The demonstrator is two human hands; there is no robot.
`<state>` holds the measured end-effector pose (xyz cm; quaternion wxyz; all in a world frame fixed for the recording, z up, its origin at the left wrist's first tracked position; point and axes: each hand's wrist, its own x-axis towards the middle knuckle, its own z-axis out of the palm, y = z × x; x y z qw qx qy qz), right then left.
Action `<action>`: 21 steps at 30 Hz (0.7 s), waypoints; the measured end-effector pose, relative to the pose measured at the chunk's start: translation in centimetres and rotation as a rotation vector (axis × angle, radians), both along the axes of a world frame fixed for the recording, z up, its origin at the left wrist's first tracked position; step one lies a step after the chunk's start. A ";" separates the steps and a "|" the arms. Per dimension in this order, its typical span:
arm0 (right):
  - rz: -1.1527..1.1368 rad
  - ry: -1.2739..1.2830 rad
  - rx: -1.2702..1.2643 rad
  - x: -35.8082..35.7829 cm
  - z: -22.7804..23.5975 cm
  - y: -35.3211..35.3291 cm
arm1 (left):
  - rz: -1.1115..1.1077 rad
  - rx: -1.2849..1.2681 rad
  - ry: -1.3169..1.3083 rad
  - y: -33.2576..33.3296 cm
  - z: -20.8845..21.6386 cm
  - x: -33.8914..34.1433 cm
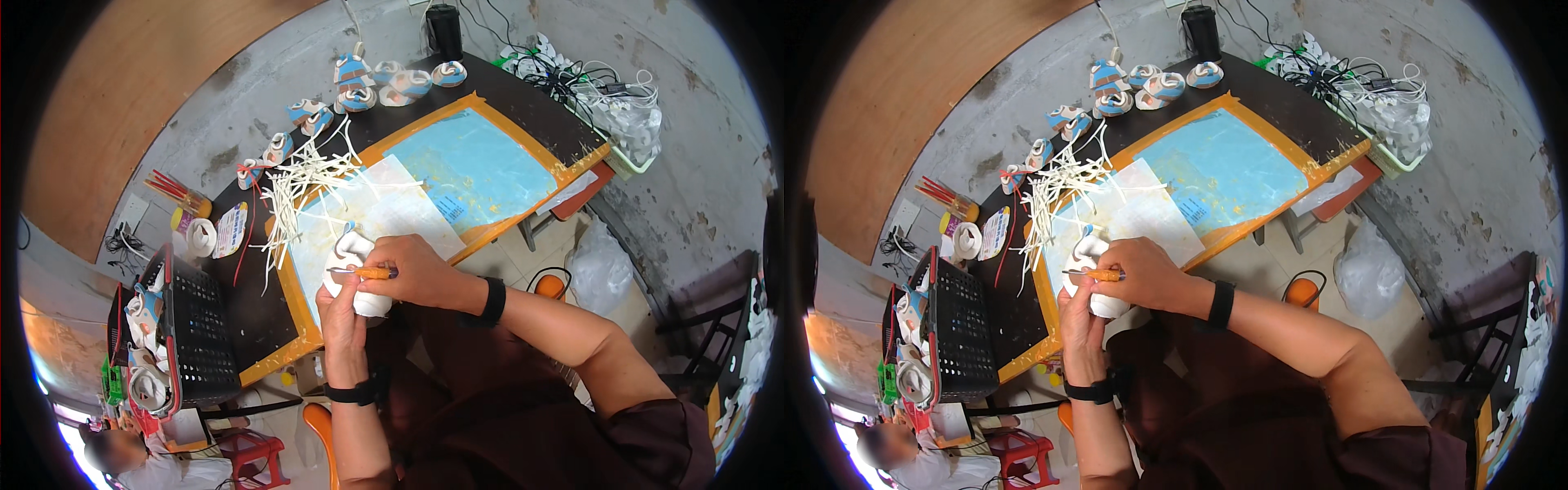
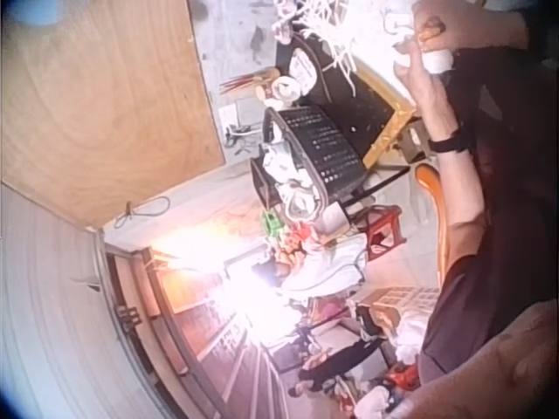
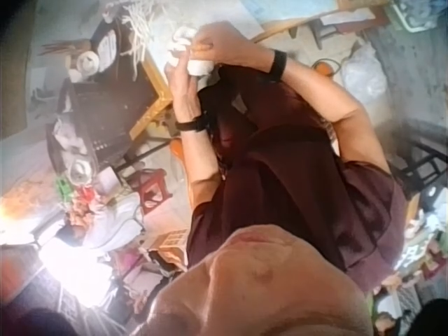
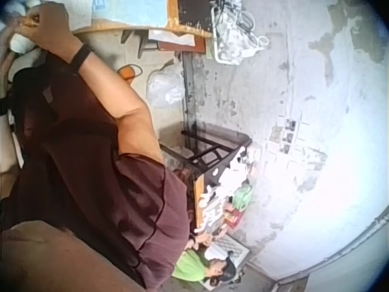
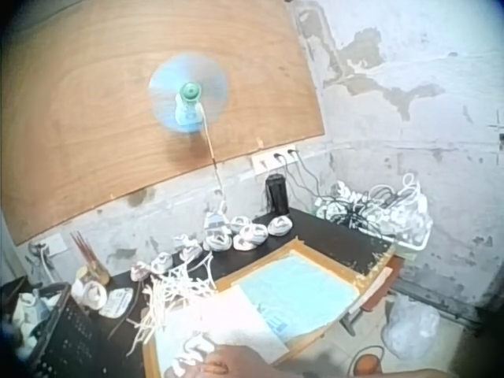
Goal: Trim excess material from a white shoe component using a small manual blade.
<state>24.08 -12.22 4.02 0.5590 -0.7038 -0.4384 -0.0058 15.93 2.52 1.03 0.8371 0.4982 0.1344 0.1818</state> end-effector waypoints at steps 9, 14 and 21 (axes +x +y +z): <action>0.290 0.297 -0.036 2.3 -1.1 0.1 | -0.029 0.011 0.028 -0.4 0.1 0.1; 0.116 0.311 0.039 2.1 -1.0 -0.2 | -0.004 -0.009 0.083 0.0 1.0 0.6; 0.012 0.136 -0.141 2.4 -1.7 -0.8 | -0.024 -0.008 0.081 1.3 0.1 0.8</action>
